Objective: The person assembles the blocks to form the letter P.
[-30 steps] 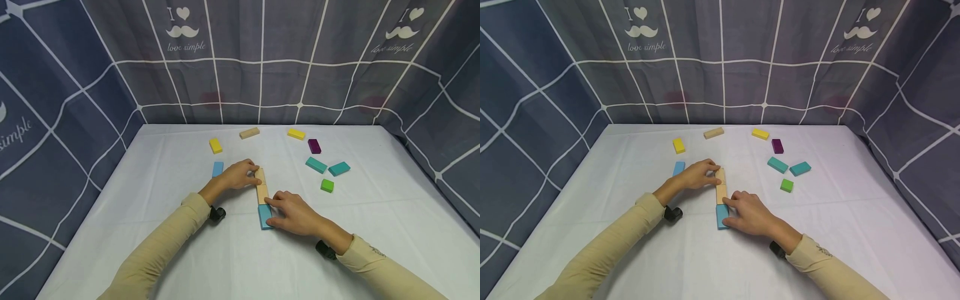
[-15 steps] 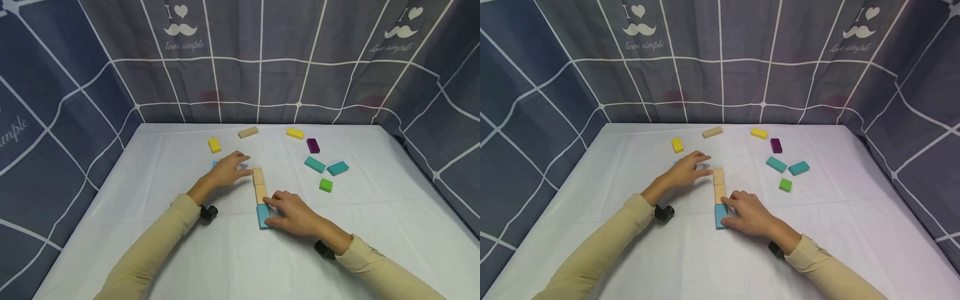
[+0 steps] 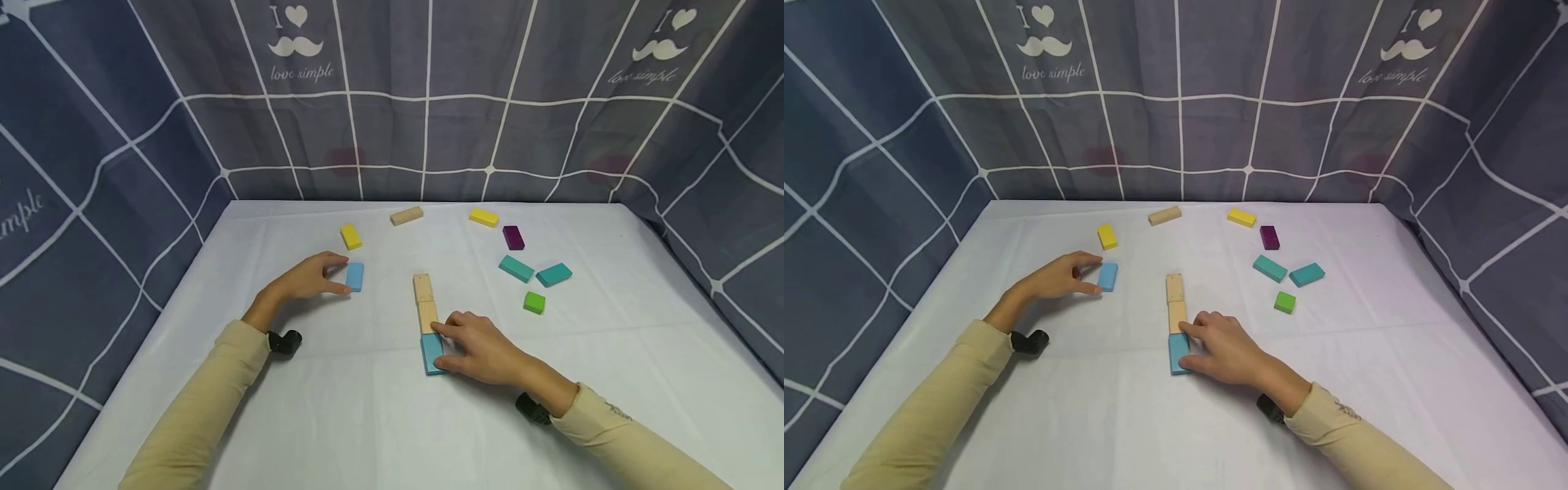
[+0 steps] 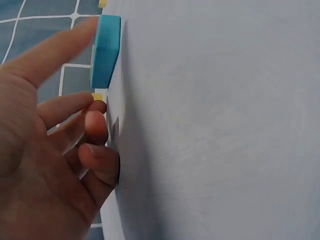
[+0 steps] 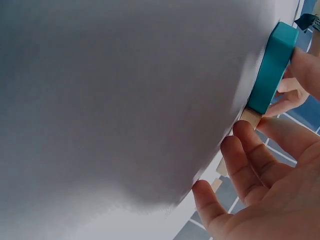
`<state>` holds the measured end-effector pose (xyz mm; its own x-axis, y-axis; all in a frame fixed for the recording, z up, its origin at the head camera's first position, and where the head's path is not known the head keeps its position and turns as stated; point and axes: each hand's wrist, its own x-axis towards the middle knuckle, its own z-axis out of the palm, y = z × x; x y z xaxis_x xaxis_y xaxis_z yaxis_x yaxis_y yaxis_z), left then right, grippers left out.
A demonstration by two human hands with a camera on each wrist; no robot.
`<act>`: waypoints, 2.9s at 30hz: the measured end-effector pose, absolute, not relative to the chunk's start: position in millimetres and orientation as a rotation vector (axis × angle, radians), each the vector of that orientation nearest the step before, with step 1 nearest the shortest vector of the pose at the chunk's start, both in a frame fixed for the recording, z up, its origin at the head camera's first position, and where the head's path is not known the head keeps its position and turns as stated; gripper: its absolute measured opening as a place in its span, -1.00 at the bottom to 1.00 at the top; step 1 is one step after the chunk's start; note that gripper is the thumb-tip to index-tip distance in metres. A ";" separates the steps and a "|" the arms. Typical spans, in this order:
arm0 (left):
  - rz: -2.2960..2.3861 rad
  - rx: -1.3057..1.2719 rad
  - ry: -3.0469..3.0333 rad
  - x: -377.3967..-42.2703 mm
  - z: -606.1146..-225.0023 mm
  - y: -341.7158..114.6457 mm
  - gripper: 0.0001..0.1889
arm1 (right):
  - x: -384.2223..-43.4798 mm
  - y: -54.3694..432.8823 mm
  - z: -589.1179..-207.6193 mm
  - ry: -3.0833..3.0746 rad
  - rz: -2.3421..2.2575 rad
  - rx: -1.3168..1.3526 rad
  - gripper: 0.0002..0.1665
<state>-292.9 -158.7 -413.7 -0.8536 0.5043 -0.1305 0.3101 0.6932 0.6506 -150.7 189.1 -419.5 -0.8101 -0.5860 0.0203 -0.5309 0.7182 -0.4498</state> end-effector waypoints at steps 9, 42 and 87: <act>0.859 0.694 2.676 -295.2 -416.2 -149.8 -0.24 | -150.8 188.5 -418.7 2.793 -0.695 -0.908 -0.26; 0.995 0.669 2.674 -320.2 -424.7 -33.7 -0.28 | -149.1 187.9 -419.9 2.790 -0.666 -0.889 -0.26; 0.961 0.293 2.729 -365.2 -416.2 -157.7 -0.04 | -150.9 191.1 -419.1 2.783 -0.683 -0.919 -0.26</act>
<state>-365.2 -157.7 -416.2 -0.9529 0.2628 -0.1514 0.1098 0.7644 0.6353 -150.9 191.1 -419.1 -0.8056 -0.5923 0.0158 -0.5323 0.7117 -0.4584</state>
